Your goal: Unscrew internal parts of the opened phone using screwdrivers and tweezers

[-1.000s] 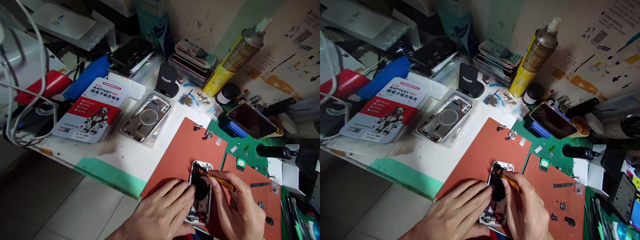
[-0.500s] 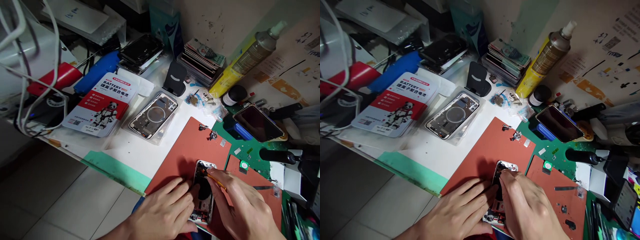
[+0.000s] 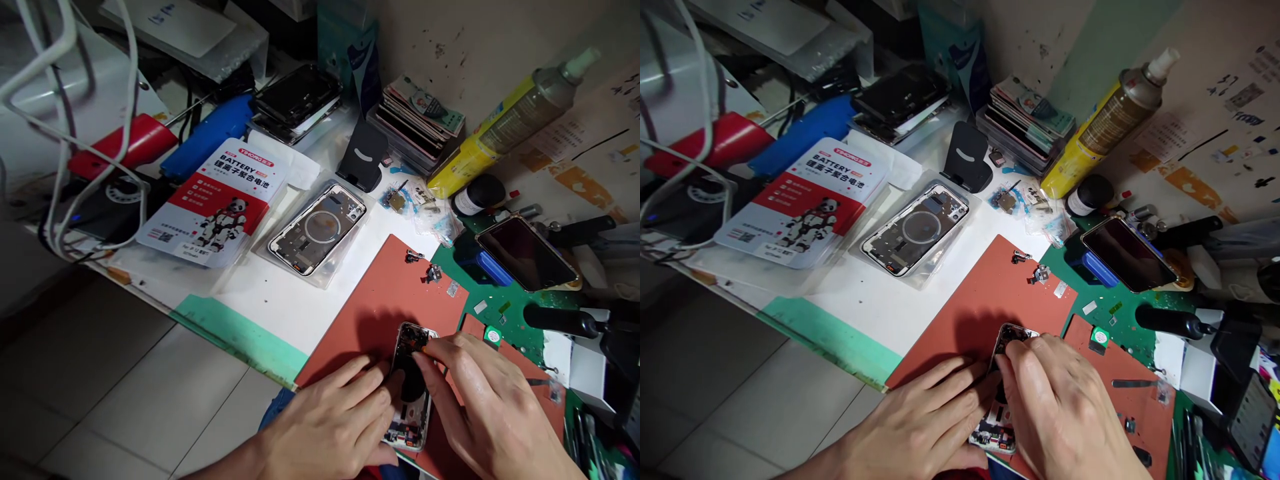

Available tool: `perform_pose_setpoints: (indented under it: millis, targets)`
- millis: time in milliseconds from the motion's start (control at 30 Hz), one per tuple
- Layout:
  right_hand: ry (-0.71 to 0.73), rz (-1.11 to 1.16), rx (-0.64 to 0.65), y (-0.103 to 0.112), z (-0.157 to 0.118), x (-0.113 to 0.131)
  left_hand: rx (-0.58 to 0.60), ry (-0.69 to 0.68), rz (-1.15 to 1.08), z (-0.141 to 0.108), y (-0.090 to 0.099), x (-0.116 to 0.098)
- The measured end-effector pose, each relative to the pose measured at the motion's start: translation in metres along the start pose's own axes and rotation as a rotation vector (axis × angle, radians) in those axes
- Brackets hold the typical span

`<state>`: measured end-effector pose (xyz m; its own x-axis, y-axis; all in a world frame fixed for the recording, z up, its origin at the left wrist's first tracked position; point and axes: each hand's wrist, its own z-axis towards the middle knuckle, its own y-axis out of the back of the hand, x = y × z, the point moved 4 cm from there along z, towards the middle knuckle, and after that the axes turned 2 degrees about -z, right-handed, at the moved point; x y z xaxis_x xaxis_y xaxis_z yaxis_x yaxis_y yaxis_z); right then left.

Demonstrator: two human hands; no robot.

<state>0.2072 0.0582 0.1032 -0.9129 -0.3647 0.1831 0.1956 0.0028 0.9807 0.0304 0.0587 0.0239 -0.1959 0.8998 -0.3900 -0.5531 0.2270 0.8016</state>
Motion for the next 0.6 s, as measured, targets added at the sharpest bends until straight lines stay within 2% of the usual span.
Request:
perform_pose_setpoints:
  millis: [100, 433, 600]
  targets:
    - [0.005, -0.007, -0.056, 0.0026, 0.0025, 0.0015, -0.008, 0.004, 0.003, -0.0004, 0.0001, -0.0001]
    - [-0.028, 0.077, -0.095, 0.0009, 0.0016, 0.0036, -0.012, -0.02, 0.003, -0.0009, -0.0016, 0.0004]
    - [-0.001, 0.086, -0.119, -0.0003, 0.0026, 0.0032, -0.017, -0.014, 0.008, -0.0009, -0.0015, 0.0006]
